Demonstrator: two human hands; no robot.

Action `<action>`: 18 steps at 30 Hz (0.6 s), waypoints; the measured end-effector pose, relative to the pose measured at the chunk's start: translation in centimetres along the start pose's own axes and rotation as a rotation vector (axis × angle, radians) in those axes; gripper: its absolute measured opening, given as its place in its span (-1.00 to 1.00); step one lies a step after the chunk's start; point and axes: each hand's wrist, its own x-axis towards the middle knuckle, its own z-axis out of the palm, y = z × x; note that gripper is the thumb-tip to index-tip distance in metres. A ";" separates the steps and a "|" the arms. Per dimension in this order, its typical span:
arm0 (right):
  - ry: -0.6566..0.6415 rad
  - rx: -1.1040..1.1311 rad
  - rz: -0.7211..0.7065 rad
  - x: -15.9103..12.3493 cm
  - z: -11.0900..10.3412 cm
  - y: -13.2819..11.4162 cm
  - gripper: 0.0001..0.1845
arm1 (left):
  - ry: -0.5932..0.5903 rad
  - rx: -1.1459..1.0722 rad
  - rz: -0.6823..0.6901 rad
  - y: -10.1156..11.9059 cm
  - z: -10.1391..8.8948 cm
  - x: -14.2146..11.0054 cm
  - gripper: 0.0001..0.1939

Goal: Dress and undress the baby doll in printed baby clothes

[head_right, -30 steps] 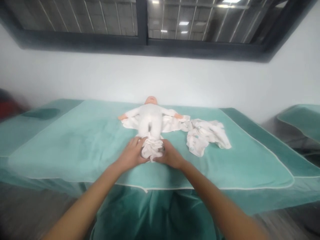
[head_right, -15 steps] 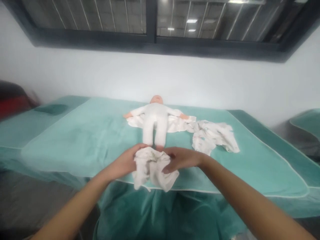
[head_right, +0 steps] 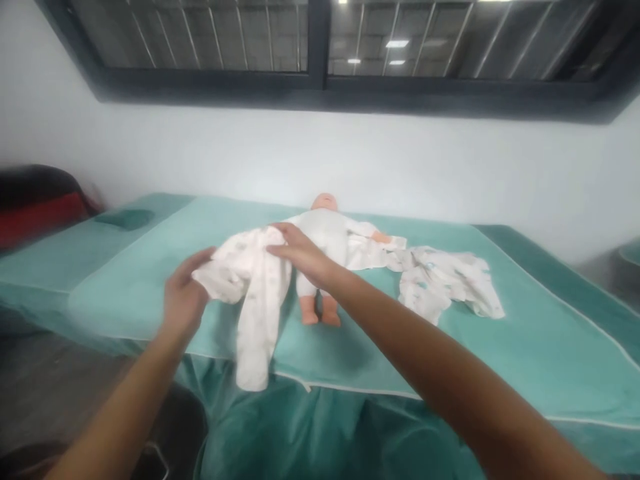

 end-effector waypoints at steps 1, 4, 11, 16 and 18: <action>0.037 0.011 -0.015 1.0 -0.2 1.1 -0.43 | 0.023 -0.010 -0.046 -0.6 -0.2 -0.2 -0.49; 0.133 -0.071 0.036 3.2 -1.4 4.1 -0.32 | -0.007 0.024 -0.162 -1.9 -0.6 -0.9 -0.42; 0.402 -0.346 0.077 5.4 -7.7 8.0 -0.53 | -0.262 0.031 -0.022 -0.8 3.3 -2.0 -0.57; 0.651 -0.716 -0.004 8.8 -15.2 9.0 -0.55 | -0.554 0.092 -0.200 0.2 10.9 -0.1 -0.73; 0.710 -0.873 0.047 10.0 -18.5 9.6 -0.50 | -0.625 0.203 -0.239 -0.4 13.1 0.9 -0.77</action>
